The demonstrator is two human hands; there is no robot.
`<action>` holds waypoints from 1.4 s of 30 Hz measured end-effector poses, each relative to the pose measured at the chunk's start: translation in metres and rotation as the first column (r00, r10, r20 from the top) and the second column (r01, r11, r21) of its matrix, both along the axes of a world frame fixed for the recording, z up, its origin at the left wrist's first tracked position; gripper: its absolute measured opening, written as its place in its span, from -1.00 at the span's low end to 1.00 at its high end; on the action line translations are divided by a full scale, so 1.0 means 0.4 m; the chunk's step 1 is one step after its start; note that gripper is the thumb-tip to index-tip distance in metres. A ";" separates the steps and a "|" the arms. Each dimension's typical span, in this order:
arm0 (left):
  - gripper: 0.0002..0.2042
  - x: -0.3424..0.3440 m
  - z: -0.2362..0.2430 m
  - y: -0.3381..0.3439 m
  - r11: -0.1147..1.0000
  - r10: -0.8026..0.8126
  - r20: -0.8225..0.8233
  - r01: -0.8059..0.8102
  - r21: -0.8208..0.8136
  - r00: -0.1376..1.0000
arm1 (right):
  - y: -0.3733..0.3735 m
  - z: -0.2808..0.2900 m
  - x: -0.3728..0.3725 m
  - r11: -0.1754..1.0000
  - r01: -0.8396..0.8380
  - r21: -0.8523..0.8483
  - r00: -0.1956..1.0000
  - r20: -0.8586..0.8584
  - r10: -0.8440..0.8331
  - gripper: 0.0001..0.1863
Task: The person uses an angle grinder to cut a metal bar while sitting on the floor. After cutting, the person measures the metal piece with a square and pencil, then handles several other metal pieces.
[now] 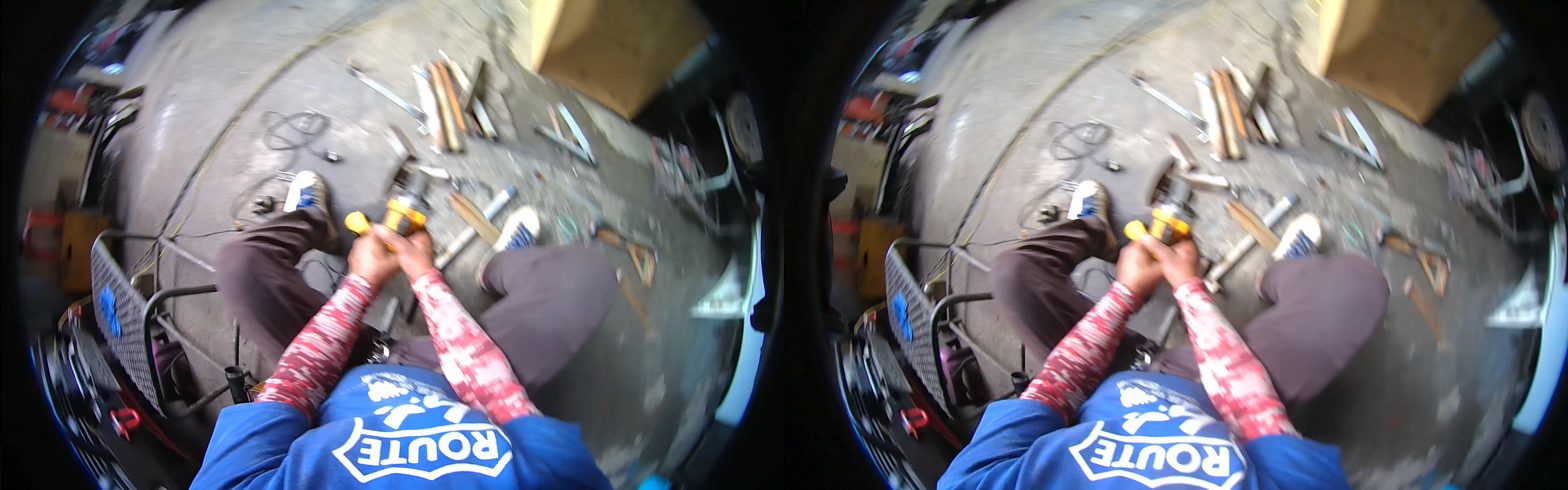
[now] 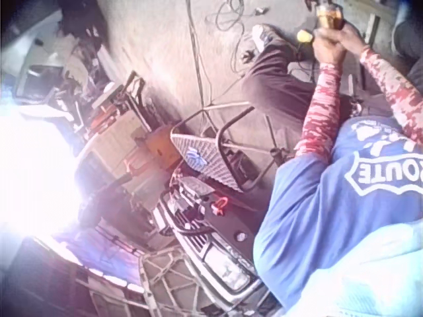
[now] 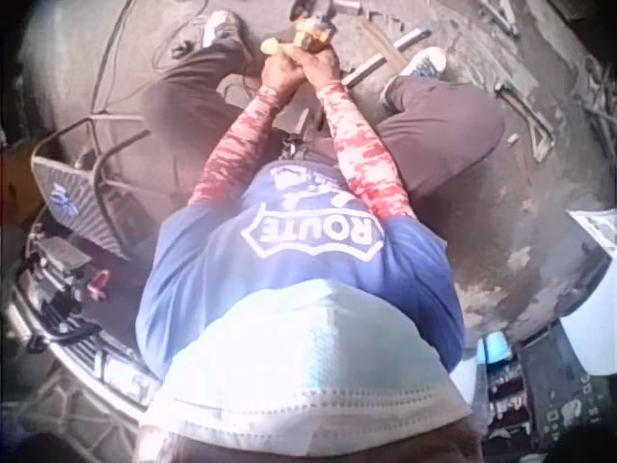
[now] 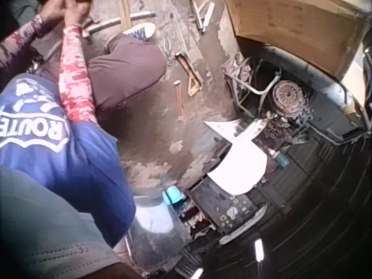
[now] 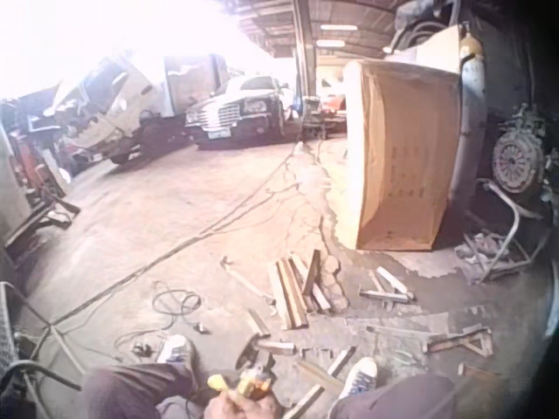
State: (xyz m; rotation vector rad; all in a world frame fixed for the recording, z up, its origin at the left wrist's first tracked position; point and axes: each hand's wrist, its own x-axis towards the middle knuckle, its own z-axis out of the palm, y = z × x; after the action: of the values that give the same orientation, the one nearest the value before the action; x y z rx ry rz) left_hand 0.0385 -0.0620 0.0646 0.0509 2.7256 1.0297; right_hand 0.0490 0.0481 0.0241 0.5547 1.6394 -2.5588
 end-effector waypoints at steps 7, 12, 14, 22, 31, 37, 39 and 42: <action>-0.54 0.076 0.145 0.010 0.985 0.161 0.077 -0.166 0.053 0.984 | 0.055 0.155 0.065 0.928 -0.102 0.358 0.991 -0.047 0.128 -0.48; -0.34 0.124 0.219 -0.046 0.969 0.127 0.158 -0.156 0.190 0.979 | 0.128 0.372 0.182 0.872 -0.204 0.445 0.977 0.029 0.214 -0.40; -0.33 0.145 0.225 -0.065 0.961 0.125 0.165 -0.161 0.225 0.978 | 0.151 0.458 0.215 0.913 -0.120 0.389 0.986 -0.063 0.156 -0.49; -0.33 0.168 0.216 -0.076 0.959 0.128 0.198 -0.172 0.226 0.972 | 0.316 0.661 0.315 0.872 0.418 0.257 0.825 -0.509 -0.245 -0.73; -0.32 0.104 0.129 -0.032 0.966 0.168 0.302 -0.219 0.141 0.938 | 0.623 0.535 0.288 0.397 0.828 0.396 0.549 -0.424 -0.720 -0.64; -0.49 0.063 0.013 0.006 0.928 0.142 0.290 -0.229 0.294 0.947 | 0.781 0.128 0.275 0.500 0.272 0.822 0.850 0.038 -0.526 -0.50; -0.52 0.052 -0.013 0.018 0.923 0.138 0.376 -0.257 0.285 0.916 | 0.776 -0.031 0.257 0.655 0.229 0.720 0.928 0.042 -0.370 -0.44; -0.52 0.037 -0.024 0.028 0.942 0.143 0.438 -0.257 0.214 0.887 | 0.732 -0.205 0.189 0.666 -0.083 0.742 0.887 0.359 -0.290 -0.35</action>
State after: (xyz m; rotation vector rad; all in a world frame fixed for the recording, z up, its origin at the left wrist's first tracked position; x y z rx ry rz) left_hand 0.0534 -0.0507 0.0548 -0.3764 2.2236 1.2892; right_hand 0.1245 0.3409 -0.0577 1.2093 2.4350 -1.4757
